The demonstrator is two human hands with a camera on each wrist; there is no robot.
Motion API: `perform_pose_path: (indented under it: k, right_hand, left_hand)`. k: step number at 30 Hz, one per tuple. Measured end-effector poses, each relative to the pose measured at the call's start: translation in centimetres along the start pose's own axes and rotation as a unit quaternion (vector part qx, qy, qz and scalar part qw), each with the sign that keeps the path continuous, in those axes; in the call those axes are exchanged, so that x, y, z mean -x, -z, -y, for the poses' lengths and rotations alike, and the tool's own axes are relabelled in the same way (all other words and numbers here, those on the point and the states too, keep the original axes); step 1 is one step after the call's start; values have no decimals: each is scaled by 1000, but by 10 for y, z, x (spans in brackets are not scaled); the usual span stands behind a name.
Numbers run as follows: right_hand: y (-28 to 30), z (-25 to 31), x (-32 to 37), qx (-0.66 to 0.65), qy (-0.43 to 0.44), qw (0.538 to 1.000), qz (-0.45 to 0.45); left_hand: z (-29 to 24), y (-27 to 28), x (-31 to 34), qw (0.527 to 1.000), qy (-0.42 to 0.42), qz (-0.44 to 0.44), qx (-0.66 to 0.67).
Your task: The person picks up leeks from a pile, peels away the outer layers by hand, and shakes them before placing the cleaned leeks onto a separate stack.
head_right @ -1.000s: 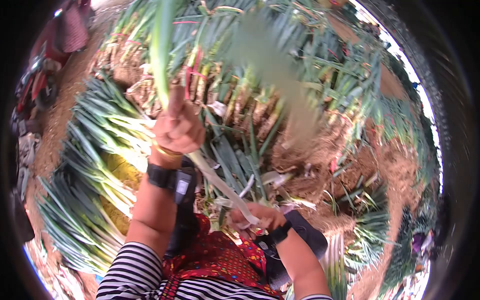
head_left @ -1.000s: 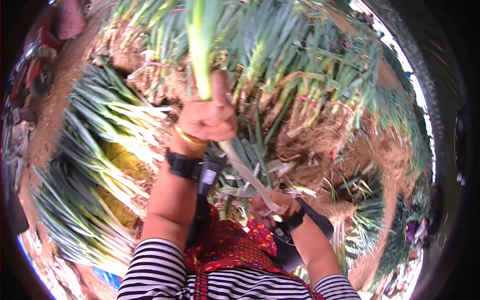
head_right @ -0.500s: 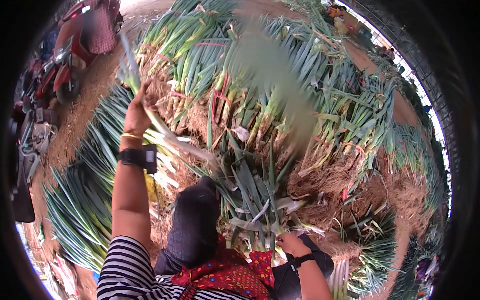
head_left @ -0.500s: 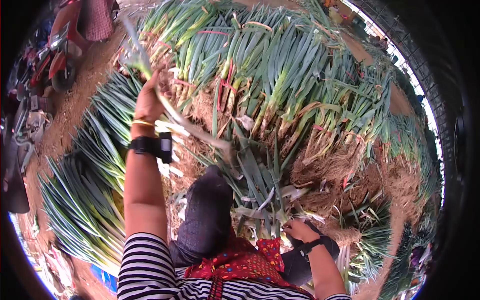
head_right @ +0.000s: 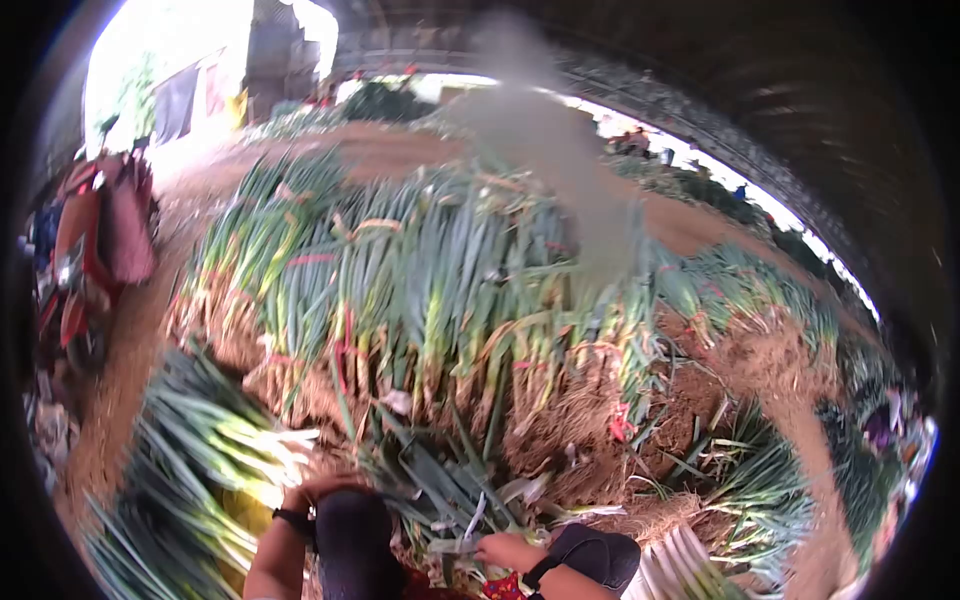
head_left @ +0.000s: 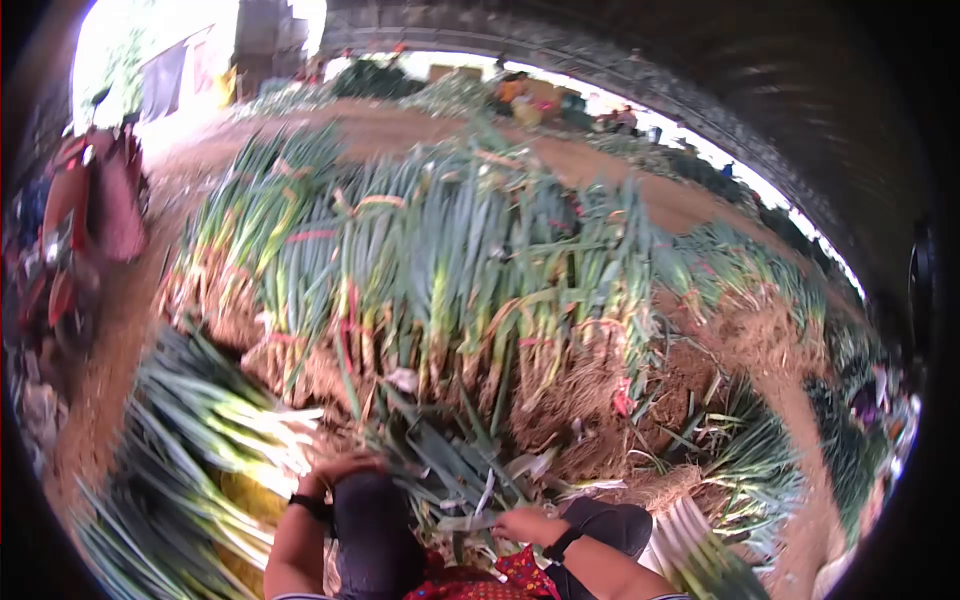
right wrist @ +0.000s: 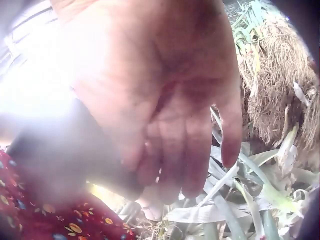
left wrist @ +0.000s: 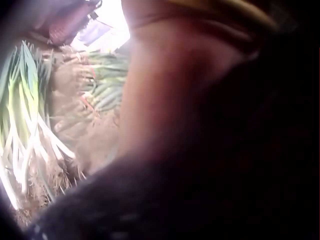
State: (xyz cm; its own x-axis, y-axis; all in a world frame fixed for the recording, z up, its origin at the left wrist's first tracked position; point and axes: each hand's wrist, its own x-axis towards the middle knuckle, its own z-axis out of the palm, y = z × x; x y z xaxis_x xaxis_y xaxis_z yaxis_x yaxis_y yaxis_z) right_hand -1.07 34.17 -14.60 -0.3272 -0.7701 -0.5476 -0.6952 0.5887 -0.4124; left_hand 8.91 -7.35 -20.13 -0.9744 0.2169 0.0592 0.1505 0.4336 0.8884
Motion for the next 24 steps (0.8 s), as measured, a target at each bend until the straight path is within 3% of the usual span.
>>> perform_pose_path:
  k: [1, 3, 4, 5, 7, 9, 11, 13, 15, 17, 20, 21, 23, 24]
  right_hand:
    - [0, 6, -2, 4, -19, 1000, 10]
    - [-9, 18, -4, -35, -37, 997, -50]
    - [-4, 23, -2, -43, -25, 999, -19]
    - [-8, 24, -3, -51, -21, 998, -33]
    - [-24, 29, -8, -110, -58, 990, -69]
    - [-3, 37, 6, -120, -64, 991, -16]
    - [14, 31, 16, -138, -64, 988, -40]
    - [30, 17, 28, -151, -67, 983, -84]
    - [40, -6, 30, -119, -34, 976, -178]
    - [69, -16, 49, -134, -85, 967, -201]
    - [89, -46, 56, -143, -97, 942, -286]
    - [97, -51, 62, -152, -105, 933, -310]
    - [113, -54, 73, -170, -139, 928, -301]
    - [118, -55, 75, -175, -131, 925, -310]
  left_hand:
    - [-28, 1, -13, 983, 114, 81, 115]
    - [-59, 8, -22, 982, 79, 158, 69]
    - [-79, 7, -27, 943, 261, 176, 112]
    - [-70, 4, -25, 981, 101, 161, 39]
    - [-117, -4, -30, 970, 192, 149, -12]
    - [-144, -12, -34, 970, 193, 120, -91]
    - [-182, -18, -36, 956, 182, 125, -192]
    - [-194, -26, -41, 915, 230, 130, -305]
    - [-188, -33, -41, 895, 216, 121, -370]
    - [-191, -35, -44, 886, 218, 113, -392]
    - [-200, -39, -47, 881, 196, 132, -410]
    - [-198, -41, -49, 878, 196, 140, -413]
    - [-192, -45, -55, 824, 150, 249, -486]
    - [-218, -48, -68, 787, 151, 335, -495]
